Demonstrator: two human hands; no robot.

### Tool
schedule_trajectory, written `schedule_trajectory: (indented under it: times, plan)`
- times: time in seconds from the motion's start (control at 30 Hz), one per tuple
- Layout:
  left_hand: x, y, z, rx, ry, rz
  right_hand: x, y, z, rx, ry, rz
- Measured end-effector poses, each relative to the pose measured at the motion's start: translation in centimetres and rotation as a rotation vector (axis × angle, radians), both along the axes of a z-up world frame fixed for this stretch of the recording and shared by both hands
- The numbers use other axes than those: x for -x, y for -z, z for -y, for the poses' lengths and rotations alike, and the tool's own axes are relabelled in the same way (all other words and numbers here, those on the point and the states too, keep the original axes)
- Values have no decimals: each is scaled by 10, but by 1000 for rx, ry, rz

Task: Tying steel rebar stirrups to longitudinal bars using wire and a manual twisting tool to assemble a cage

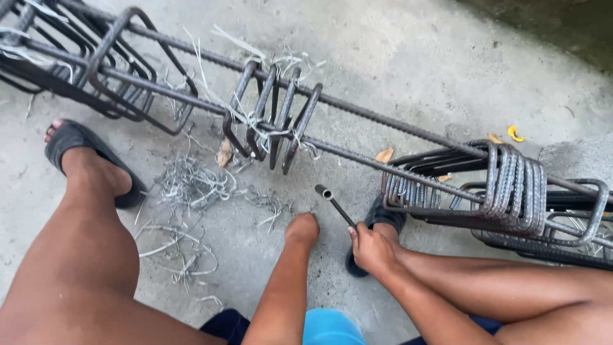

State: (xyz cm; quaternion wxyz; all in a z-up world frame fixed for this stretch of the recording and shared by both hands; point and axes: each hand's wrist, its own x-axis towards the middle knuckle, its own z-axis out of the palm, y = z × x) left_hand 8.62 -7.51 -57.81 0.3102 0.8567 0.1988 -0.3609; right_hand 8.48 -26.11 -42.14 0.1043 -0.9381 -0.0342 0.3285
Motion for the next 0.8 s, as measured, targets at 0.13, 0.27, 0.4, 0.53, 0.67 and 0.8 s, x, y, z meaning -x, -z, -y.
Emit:
schedule_trajectory:
  times: [0.13, 0.27, 0.4, 0.53, 0.67, 0.8]
  plan:
    - [-4, -15, -1, -1, 35, 7, -3, -6, -5, 37, -41, -71]
    - [3, -8, 0, -23, 97, -33, 7, 1, -6, -35, 17, -42]
    - [-10, -13, -1, 29, 29, 9, 2, 2, -9, 36, -42, -33]
    - [-8, -15, -3, 57, 7, 38, 12, 9, -6, -62, -27, 65]
    - [-7, -8, -1, 71, 35, 33, 1, 3, -14, 56, -98, -27]
    - [-2, 0, 1, 29, 26, -49, 11, -4, -10, 3, -15, -24]
